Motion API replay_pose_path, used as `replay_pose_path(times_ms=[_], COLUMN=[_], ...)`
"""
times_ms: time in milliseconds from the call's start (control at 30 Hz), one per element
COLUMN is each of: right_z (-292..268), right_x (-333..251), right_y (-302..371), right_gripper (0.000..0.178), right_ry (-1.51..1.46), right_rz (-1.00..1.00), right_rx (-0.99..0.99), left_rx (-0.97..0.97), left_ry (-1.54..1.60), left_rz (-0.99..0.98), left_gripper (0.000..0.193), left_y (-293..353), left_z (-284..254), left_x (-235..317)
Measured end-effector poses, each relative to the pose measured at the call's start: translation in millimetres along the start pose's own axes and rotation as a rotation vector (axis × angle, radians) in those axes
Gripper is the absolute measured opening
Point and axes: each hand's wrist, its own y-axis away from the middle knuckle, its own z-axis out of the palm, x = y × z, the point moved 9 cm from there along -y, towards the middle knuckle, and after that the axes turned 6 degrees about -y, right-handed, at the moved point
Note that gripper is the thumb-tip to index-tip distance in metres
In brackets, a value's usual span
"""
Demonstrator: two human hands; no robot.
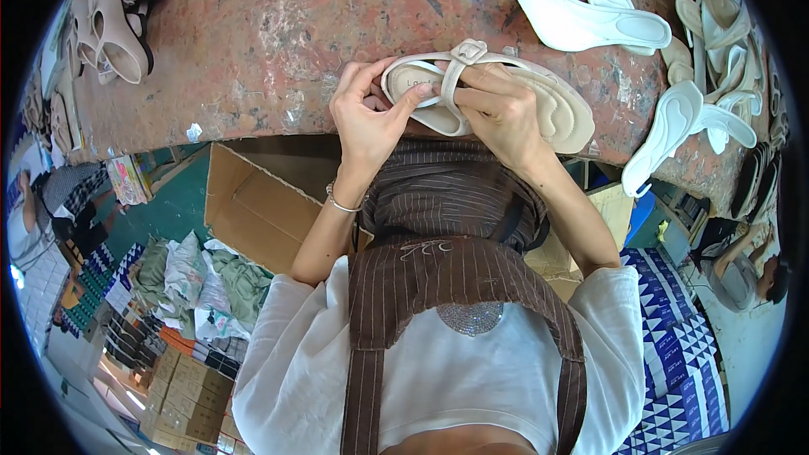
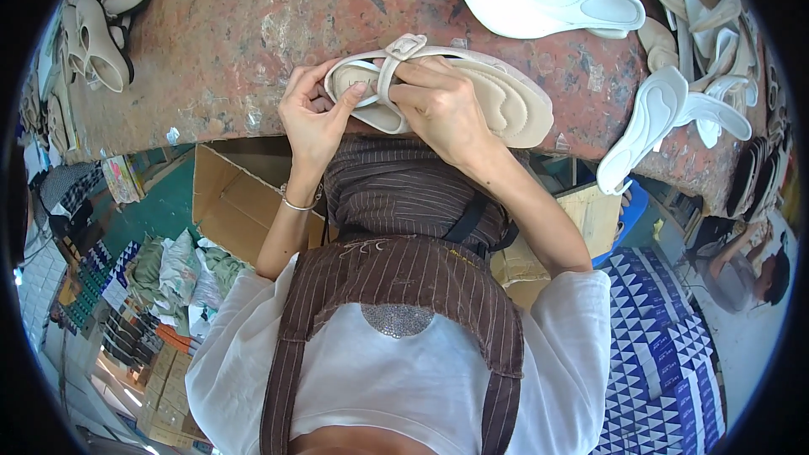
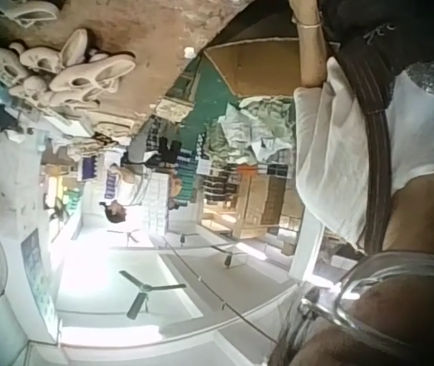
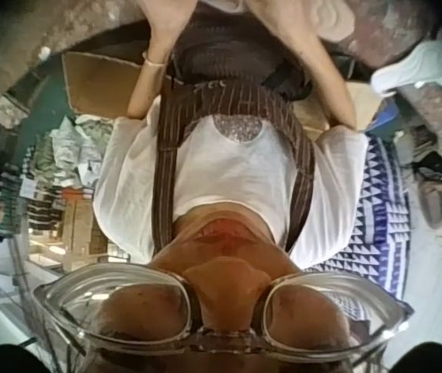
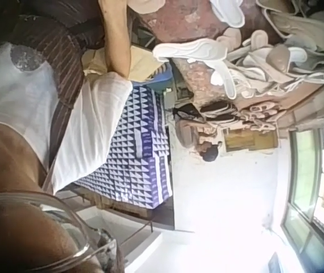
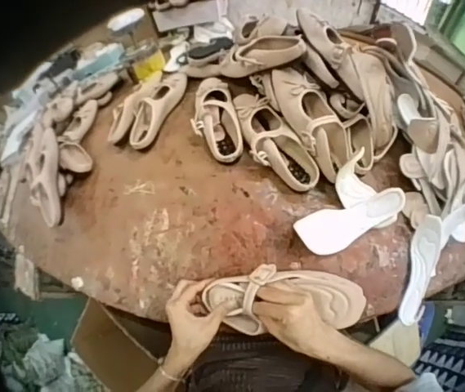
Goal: The person repeatedly takes shoes and insoles from the table, inserts each insole into a shoe, and presses it into place by hand.
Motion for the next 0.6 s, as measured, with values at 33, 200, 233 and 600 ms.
replay_pose_path(times_ms=[33,200,233,600], right_z=[3.6,10.8,9.2,33.3], right_x=[3.6,-0.7,-2.4,-5.7], right_y=[-0.2,1.0,1.9,7.3], right_gripper=[0.017,0.018,0.018,0.047], right_ry=[0.003,0.146,0.141,0.143], right_rz=[0.030,-0.049,-0.069,-0.135], right_rx=[-0.036,-0.088,-0.065,-0.480], left_rx=[-0.010,-0.001,-0.002,0.092], left_ry=[-0.010,-0.011,-0.008,0.093], left_rz=[0.000,-0.022,-0.023,-0.163], left_gripper=[0.041,0.035,0.035,0.006], left_y=[-0.4,-2.4,-3.2,-12.7], left_z=[0.2,0.7,2.0,-1.2], left_x=[0.1,-2.0,-2.5,-21.3])
